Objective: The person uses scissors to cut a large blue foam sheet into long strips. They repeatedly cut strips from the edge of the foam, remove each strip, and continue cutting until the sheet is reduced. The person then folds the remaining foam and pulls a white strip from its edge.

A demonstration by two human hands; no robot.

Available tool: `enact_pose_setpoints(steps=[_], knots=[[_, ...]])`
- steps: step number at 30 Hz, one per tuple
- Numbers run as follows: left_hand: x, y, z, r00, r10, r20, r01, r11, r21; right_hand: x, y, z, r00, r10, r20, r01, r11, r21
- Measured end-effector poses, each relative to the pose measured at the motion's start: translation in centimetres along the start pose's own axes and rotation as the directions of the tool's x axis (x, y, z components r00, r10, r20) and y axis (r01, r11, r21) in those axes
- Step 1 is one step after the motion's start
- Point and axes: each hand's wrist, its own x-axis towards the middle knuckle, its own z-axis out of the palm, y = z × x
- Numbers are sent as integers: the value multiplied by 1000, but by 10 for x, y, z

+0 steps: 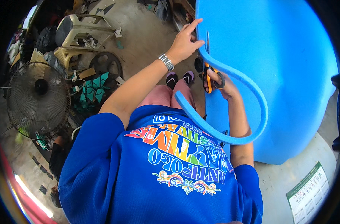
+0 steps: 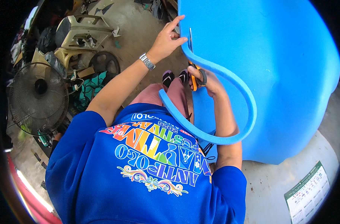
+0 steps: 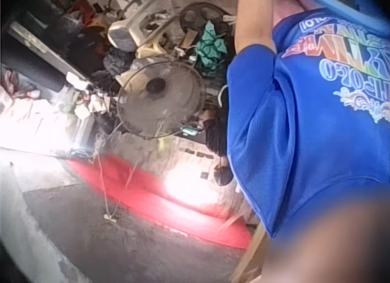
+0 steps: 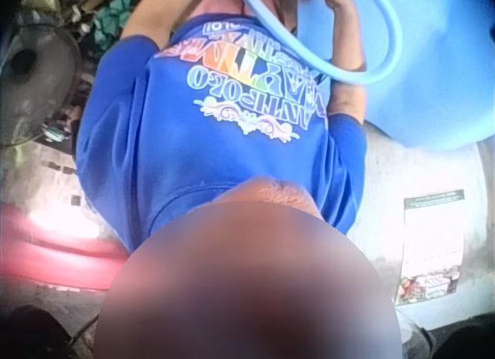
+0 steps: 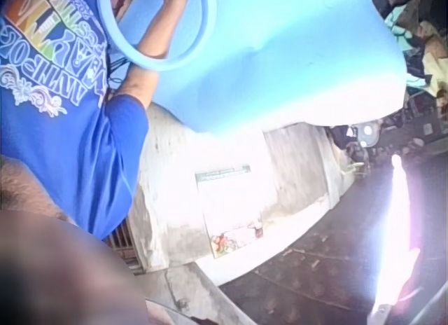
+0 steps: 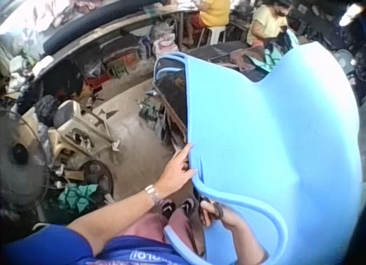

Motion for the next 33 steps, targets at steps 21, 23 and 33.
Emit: enact_pose_setpoints(steps=[21, 23, 33], knots=[[-10, 30, -17, 995, -60, 79, 66, 995, -74, 5, -23, 13, 990, -142, 8, 142, 990, -24], [-14, 35, -14, 995, -34, 98, 50, 985, -167, 5, -27, 12, 990, -143, -4, 143, 990, 1], [20, 47, -15, 996, -45, 77, 47, 999, -21, -21, -33, 12, 990, -62, -124, 71, 995, 73]])
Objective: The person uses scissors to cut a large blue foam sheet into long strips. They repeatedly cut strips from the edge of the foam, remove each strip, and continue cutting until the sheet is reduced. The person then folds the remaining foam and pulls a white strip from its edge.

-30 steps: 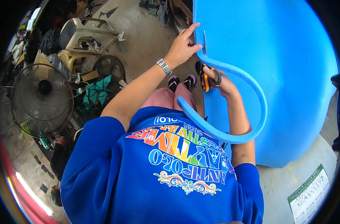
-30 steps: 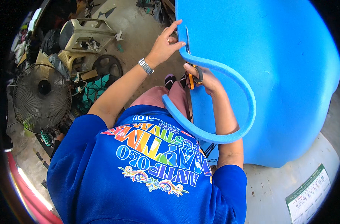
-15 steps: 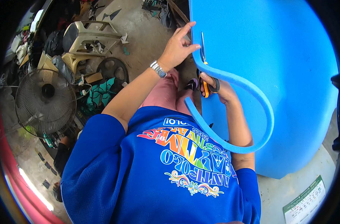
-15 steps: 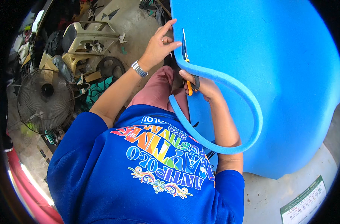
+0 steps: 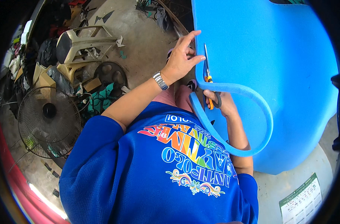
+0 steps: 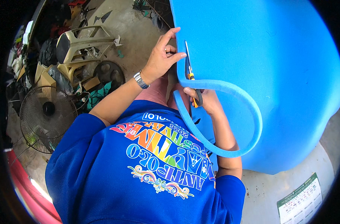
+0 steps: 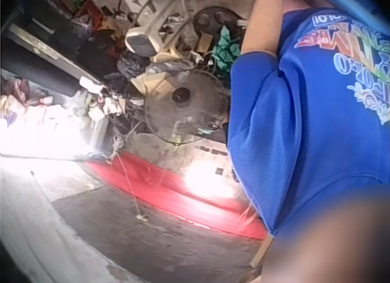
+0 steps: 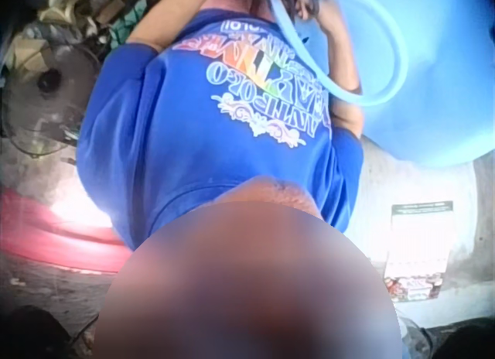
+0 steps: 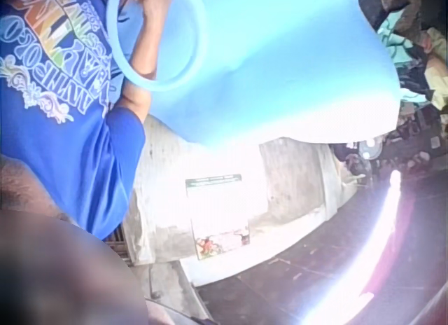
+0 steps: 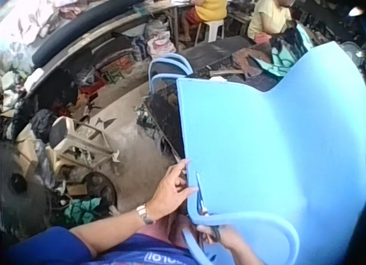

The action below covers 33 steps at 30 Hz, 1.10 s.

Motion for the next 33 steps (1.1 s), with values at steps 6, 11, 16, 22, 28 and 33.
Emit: enact_pose_setpoints(steps=[6, 11, 16, 22, 28, 33], knots=[[-8, 10, 3, 986, -122, 115, 146, 961, -235, 15, -12, -5, 998, -38, 55, 36, 998, 49], [5, 11, -2, 993, -98, 71, 106, 988, -115, 14, -19, -6, 998, 62, 21, -62, 997, 37], [25, 9, -9, 999, 51, 3, -51, 998, 29, 11, -20, -1, 998, 42, -50, -39, 998, 53], [9, 13, -2, 994, -76, 82, 90, 979, -182, 25, -34, -5, 996, -75, 43, 73, 996, 57], [11, 8, -3, 997, -49, 51, 58, 984, -171, 27, -39, -4, 1000, -13, -10, 13, 1000, 27], [48, 14, -14, 984, 148, -97, -150, 989, -11, 26, -40, -7, 996, 4, -91, -11, 997, -73]])
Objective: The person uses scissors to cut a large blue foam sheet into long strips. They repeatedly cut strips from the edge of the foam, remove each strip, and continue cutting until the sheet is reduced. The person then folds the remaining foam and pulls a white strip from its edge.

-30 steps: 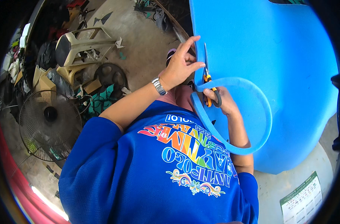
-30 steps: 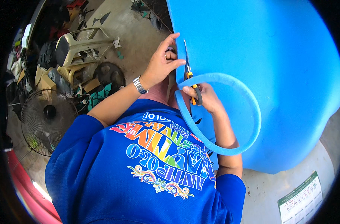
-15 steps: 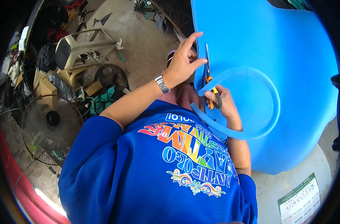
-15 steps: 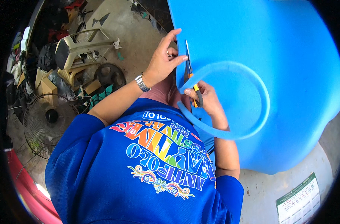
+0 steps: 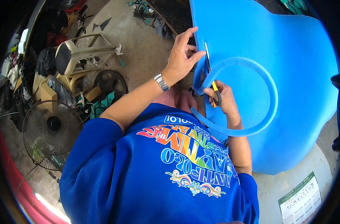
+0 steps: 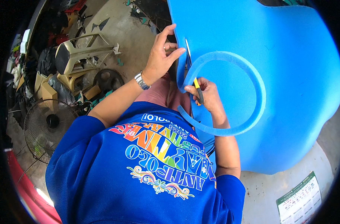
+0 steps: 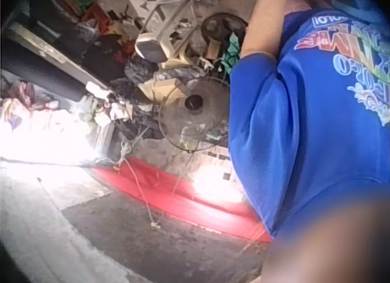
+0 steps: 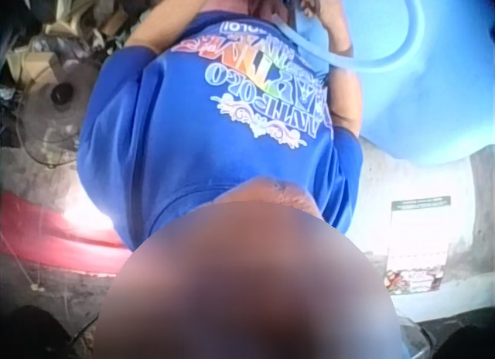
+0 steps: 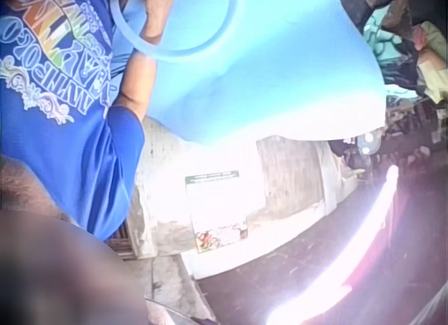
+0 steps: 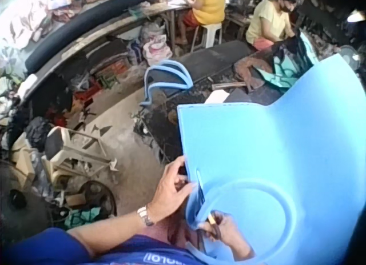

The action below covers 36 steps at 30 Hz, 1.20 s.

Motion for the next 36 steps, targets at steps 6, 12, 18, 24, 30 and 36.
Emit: enact_pose_setpoints(steps=[6, 12, 18, 24, 30, 36], knots=[[2, 10, -2, 978, -138, 155, 154, 983, -97, 6, -22, -7, 995, -89, 51, 85, 993, 78], [2, 14, -8, 967, -185, 173, 200, 977, -72, 13, -40, -6, 993, -75, 90, 67, 994, 87], [31, 18, -8, 997, -63, 53, 67, 995, -70, 15, -38, -3, 999, -43, 0, 43, 998, 48], [23, 30, -11, 972, -176, 154, 190, 978, -82, 19, -56, -9, 991, -115, 66, 112, 992, 53], [25, 27, -4, 980, -155, 122, 170, 978, -119, 21, -58, -8, 997, -48, 55, 43, 995, 85], [57, 22, -8, 999, -37, 33, 37, 999, -10, 19, -57, -3, 996, -92, 2, 91, 991, 102]])
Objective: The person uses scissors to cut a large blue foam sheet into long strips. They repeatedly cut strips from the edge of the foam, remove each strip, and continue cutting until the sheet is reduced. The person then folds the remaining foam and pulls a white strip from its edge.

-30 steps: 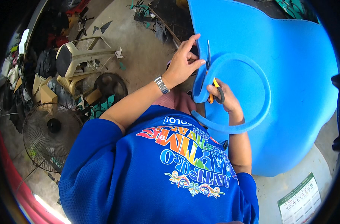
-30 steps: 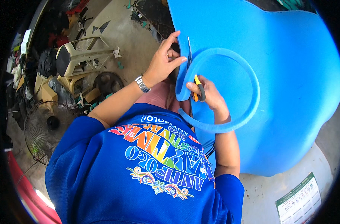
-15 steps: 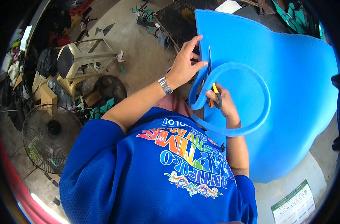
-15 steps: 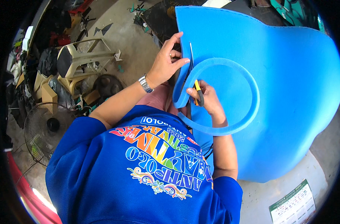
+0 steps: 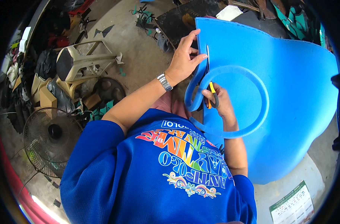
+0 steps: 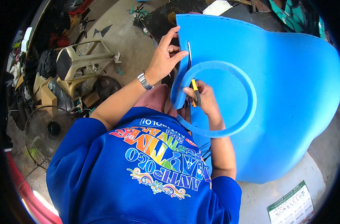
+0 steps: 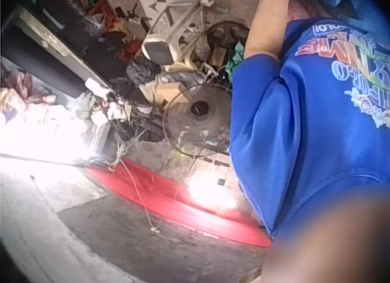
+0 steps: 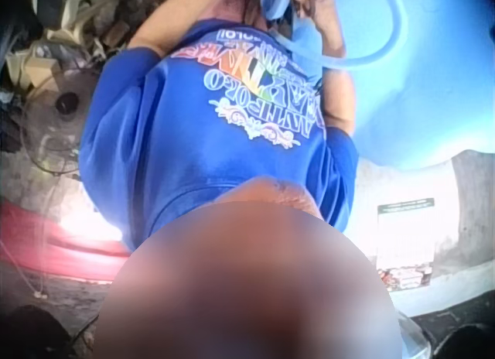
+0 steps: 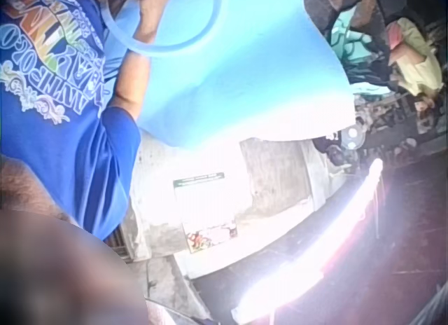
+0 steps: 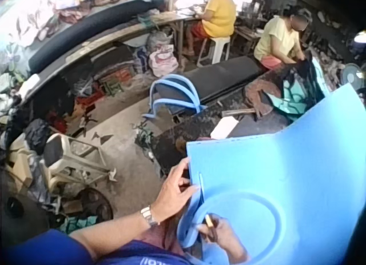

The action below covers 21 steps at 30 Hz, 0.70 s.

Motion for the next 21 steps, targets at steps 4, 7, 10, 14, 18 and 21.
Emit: enact_pose_setpoints(steps=[4, 7, 10, 14, 18, 21], knots=[[-7, 5, 2, 982, -144, 123, 155, 984, -82, 9, -11, -4, 995, -72, 63, 68, 996, 59], [-13, 6, 4, 989, -103, 110, 116, 986, -120, 15, -17, -8, 996, -75, 57, 75, 997, 3], [-10, 5, 6, 985, -117, 126, 136, 980, -148, 15, -15, -9, 1000, 6, 8, -6, 1000, -28], [11, 1, 4, 999, -42, 28, 44, 998, -53, 11, -8, -8, 998, 24, -51, -26, 998, -51], [25, 2, 1, 999, 51, 13, -50, 997, -62, 12, -7, -10, 999, 1, -51, -1, 1000, 2], [19, 8, 0, 993, -102, 62, 108, 989, -99, 21, -17, -15, 999, -19, 34, 19, 1000, 0]])
